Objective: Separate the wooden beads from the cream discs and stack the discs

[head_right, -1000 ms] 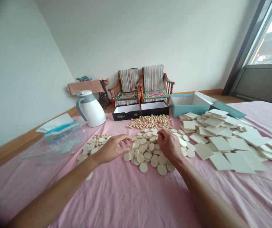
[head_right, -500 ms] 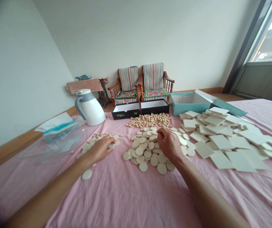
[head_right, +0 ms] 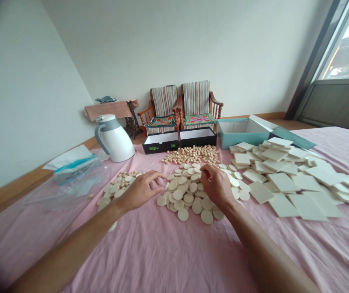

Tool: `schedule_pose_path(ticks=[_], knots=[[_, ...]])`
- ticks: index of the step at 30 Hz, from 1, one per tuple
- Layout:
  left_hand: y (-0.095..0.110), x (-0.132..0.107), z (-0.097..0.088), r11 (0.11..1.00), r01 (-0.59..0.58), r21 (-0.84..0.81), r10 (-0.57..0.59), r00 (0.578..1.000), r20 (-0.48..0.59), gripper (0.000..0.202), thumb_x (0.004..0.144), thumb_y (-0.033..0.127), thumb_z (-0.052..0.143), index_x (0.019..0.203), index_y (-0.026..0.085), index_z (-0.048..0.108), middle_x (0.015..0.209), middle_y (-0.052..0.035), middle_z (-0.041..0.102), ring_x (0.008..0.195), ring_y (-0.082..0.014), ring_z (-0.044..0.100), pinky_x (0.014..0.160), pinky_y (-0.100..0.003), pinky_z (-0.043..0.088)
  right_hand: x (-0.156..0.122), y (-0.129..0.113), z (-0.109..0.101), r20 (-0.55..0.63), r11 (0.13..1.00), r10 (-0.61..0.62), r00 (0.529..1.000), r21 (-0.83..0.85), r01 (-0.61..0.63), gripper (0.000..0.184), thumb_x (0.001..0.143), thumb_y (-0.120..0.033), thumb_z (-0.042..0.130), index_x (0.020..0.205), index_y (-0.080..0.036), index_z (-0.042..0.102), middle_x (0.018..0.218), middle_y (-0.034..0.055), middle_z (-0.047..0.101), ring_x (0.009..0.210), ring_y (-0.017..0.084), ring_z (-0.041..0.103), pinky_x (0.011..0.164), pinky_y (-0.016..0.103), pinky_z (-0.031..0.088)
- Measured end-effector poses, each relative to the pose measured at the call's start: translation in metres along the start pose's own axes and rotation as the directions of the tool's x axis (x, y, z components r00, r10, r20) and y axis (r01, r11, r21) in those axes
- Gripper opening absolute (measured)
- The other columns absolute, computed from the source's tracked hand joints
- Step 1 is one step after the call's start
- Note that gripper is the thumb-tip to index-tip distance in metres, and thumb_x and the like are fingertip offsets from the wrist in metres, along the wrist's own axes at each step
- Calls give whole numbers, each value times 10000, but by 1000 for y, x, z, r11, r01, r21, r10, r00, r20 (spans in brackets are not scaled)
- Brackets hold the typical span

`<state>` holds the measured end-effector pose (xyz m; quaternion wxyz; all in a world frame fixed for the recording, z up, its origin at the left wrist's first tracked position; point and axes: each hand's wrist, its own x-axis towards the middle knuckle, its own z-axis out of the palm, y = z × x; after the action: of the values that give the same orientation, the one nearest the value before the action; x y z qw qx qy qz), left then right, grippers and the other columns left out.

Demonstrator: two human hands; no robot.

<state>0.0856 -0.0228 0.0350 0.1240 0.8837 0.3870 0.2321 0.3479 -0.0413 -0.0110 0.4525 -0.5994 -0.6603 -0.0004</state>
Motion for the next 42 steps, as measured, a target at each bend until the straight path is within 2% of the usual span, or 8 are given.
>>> schedule_pose_path(ticks=[3, 8, 12, 17, 23, 26, 31, 42], knots=[[-3, 5, 1, 1000, 6, 8, -5, 1000, -24, 205, 816, 169, 510, 992, 186, 613, 965, -49, 631, 819, -152, 596, 745, -266, 479, 0, 0, 0, -1, 1000, 0, 1000, 1, 0, 183, 766, -221, 463, 817, -207, 638, 710, 10, 660, 604, 137, 569, 592, 242, 407], [-47, -4, 8, 969, 10, 245, -30, 996, 78, 292, 770, 35, 448, 932, 181, 642, 984, -67, 643, 958, -193, 580, 876, -326, 449, 1, 1, 0, -6, 1000, 7, 1000, -11, -7, 174, 766, -220, 474, 820, -209, 639, 697, 3, 658, 595, 132, 570, 593, 241, 405], [-69, -12, 16, 958, -45, 283, 21, 996, 89, 266, 796, 42, 429, 900, 176, 635, 1006, -77, 640, 995, -194, 560, 903, -344, 431, 0, 1, 1, -3, 1000, 7, 1000, -15, -7, 172, 759, -206, 480, 819, -209, 641, 705, 5, 660, 604, 134, 576, 596, 241, 406], [-51, -11, 13, 974, 5, 227, -20, 998, 65, 218, 790, 80, 474, 868, 179, 652, 941, -63, 653, 912, -187, 579, 843, -319, 446, 0, -1, 0, -1, 1000, -3, 1000, -2, 3, 180, 759, -199, 476, 824, -202, 643, 715, 11, 659, 620, 137, 582, 599, 239, 414], [-24, 5, 4, 986, 55, -156, -47, 997, 55, 291, 816, 256, 555, 1088, 185, 630, 969, -41, 673, 736, -117, 598, 637, -205, 467, 0, -1, 1, 3, 1000, 1, 1000, -6, -1, 176, 768, -204, 479, 824, -200, 646, 726, 14, 662, 632, 139, 584, 608, 238, 414], [-41, 19, 0, 992, 123, 2, -123, 988, -89, 233, 810, 198, 523, 983, 166, 676, 978, -51, 676, 761, -125, 607, 694, -219, 472, 0, 1, 2, 7, 1000, -2, 1000, 1, 2, 169, 766, -202, 481, 823, -197, 640, 720, 12, 658, 632, 137, 585, 607, 235, 412], [-79, 31, 2, 915, 220, 339, -237, 971, 9, 226, 730, 129, 555, 887, 167, 713, 913, -63, 699, 826, -177, 622, 778, -266, 466, 0, 1, 2, 7, 1000, -19, 1000, 2, 19, 161, 761, -192, 480, 812, -196, 633, 705, 8, 650, 624, 136, 580, 607, 235, 408], [-87, 35, 14, 897, 225, 381, -258, 966, 36, 219, 653, 38, 553, 712, 188, 702, 797, -48, 691, 837, -194, 616, 780, -276, 452, 1, -1, 1, 18, 1000, -25, 1000, 8, 25, 162, 765, -187, 473, 804, -198, 629, 708, 8, 638, 623, 137, 560, 600, 238, 397]])
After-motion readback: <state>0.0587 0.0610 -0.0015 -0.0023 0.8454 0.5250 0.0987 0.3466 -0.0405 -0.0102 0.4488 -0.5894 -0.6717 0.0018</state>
